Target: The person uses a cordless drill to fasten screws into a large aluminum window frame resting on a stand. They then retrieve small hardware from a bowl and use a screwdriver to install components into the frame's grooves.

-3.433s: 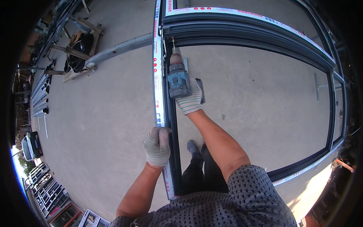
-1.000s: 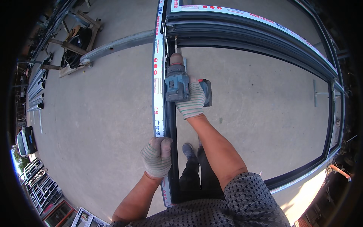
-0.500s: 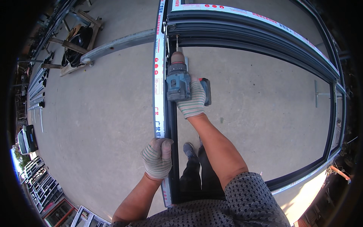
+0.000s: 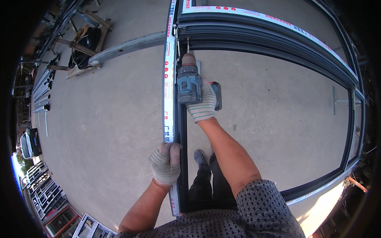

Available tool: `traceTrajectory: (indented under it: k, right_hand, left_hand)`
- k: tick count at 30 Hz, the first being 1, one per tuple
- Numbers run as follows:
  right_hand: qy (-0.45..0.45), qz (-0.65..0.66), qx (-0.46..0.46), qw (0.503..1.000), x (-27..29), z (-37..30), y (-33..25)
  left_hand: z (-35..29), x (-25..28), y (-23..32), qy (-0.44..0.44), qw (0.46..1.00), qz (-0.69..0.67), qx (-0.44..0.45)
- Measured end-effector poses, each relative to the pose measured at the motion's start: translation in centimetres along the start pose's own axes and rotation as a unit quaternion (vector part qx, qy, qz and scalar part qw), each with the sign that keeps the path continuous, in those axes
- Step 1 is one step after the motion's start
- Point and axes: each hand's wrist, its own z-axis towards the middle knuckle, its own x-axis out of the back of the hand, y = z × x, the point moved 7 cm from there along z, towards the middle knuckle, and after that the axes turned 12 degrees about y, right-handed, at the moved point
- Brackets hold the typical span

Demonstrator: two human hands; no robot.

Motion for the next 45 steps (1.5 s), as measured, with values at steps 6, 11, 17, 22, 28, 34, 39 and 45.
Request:
traceTrajectory:
  k: [6, 11, 17, 22, 28, 34, 39, 45]
  right_hand:
    - [-0.009, -0.046, 0.025, 0.999, -0.4, -0.6, -1.8]
    - [-0.056, -0.052, -0.005, 0.997, -0.5, -3.1, -4.2]
    - [-0.005, -0.472, 0.25, 0.845, 6.5, -12.1, -8.2]
    - [-0.059, -0.861, 0.39, 0.32, 7.7, -21.9, -8.9]
    - [-0.164, -0.873, 0.367, 0.275, 7.5, -28.9, -7.4]
    - [-0.144, -0.861, 0.34, 0.35, 2.4, -30.7, -5.1]
    - [-0.136, -0.816, 0.316, 0.464, 1.5, -30.9, -4.6]
    - [-0.145, -0.812, 0.248, 0.509, 2.8, -30.8, -4.9]
  left_hand:
    - [-0.1, -0.2, -0.1, 0.005, 1.0, 0.013, 0.0]
    - [0.0, -0.1, 0.2, 0.022, 1.0, 0.008, 0.009]
    - [0.1, 0.5, -2.0, 0.043, 0.956, -0.152, 0.245]
    - [-1.1, 0.2, -3.4, 0.041, 0.735, -0.467, 0.49]
    - [-2.3, 0.3, -1.2, 0.019, 0.625, -0.594, 0.506]
    - [-3.1, 0.4, -1.3, -0.015, 0.62, -0.62, 0.48]
    - [-3.0, 1.1, -0.8, -0.03, 0.63, -0.62, 0.467]
    - [-3.2, 1.1, -0.9, -0.046, 0.616, -0.636, 0.463]
